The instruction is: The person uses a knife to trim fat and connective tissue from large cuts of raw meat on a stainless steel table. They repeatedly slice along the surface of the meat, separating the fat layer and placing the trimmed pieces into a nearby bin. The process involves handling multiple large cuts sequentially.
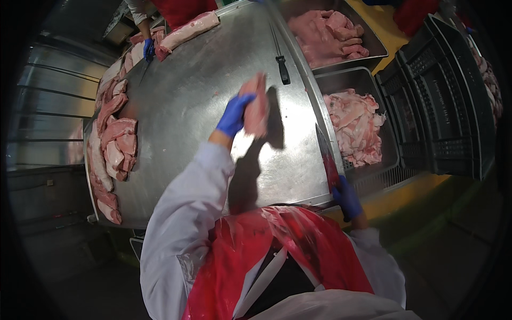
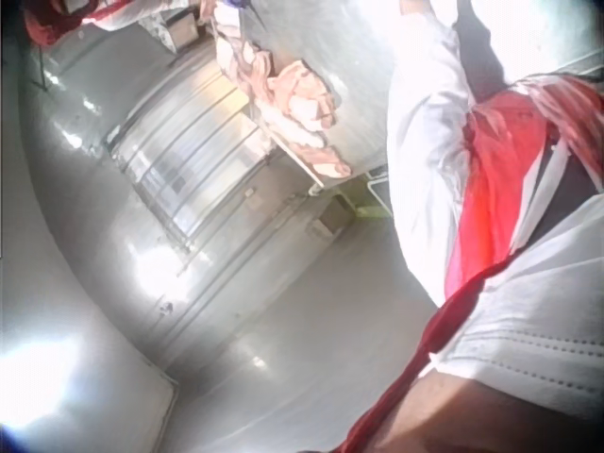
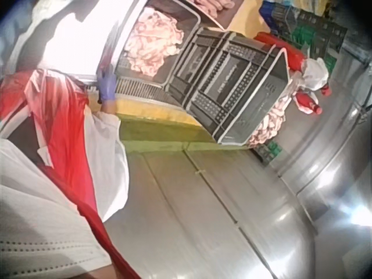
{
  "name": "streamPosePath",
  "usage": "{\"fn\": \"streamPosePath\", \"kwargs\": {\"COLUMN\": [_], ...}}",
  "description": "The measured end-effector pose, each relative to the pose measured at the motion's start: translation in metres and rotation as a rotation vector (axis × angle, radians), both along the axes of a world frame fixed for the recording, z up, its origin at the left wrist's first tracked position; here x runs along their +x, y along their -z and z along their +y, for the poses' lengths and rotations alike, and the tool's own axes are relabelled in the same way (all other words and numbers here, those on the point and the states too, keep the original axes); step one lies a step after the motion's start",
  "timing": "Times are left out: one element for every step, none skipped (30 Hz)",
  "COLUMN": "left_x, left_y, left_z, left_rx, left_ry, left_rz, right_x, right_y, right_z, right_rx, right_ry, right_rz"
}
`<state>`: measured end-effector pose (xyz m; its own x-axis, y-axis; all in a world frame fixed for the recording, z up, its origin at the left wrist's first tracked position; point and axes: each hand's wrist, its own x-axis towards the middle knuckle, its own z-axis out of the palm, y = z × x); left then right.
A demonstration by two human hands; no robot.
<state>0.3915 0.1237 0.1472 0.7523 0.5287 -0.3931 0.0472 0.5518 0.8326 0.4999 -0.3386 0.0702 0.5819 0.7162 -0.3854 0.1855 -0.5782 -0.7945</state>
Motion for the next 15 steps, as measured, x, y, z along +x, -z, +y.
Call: {"fn": "streamPosePath", "kwargs": {"left_x": [0.047,0.089,0.12,0.153,0.185,0.203,0.213,0.219,0.223,0.218,0.213,0.207,0.193,0.175,0.166], "left_y": [-0.028,-0.047,-0.049,-0.049,-0.058,-0.035,-0.007,0.03,0.057,0.079,0.099,0.118,0.137,0.15,0.144], "left_z": [0.01,0.02,0.042,0.063,0.064,0.074,0.077,0.077,0.067,0.057,0.052,0.057,0.068,0.077,0.076], "left_rx": [-0.006,-0.112,0.033,0.178,0.341,0.58,0.818,1.049,1.121,1.196,1.267,1.261,1.249,1.235,1.102], "left_ry": [-0.014,-0.002,-0.005,-0.011,-0.074,-0.081,-0.088,-0.085,-0.027,0.022,0.069,0.079,0.081,0.084,0.132], "left_rz": [-0.06,-0.284,-0.276,-0.262,-0.164,0.058,0.283,0.514,0.636,0.76,0.886,0.863,0.854,0.845,0.768], "right_x": [0.002,0.006,0.009,0.009,0.009,0.01,0.01,0.01,0.007,0.006,0.003,0.0,-0.001,-0.004,-0.008], "right_y": [-0.007,-0.012,-0.018,-0.021,-0.022,-0.022,-0.023,-0.029,-0.042,-0.049,-0.041,-0.026,-0.019,-0.021,-0.022], "right_z": [0.006,0.009,0.013,0.012,0.008,0.005,0.003,0.003,0.005,0.005,-0.003,-0.014,-0.02,-0.021,-0.018], "right_rx": [-0.051,-0.032,-0.016,-0.001,-0.018,-0.03,-0.041,-0.1,-0.16,-0.214,-0.191,-0.163,-0.137,-0.132,-0.12], "right_ry": [-0.034,-0.026,-0.021,-0.007,0.033,0.067,0.1,0.147,0.207,0.258,0.248,0.225,0.186,0.2,0.238], "right_rz": [-0.056,-0.035,-0.014,0.008,0.033,0.058,0.083,0.123,0.164,0.204,0.152,0.099,0.051,0.093,0.129]}}
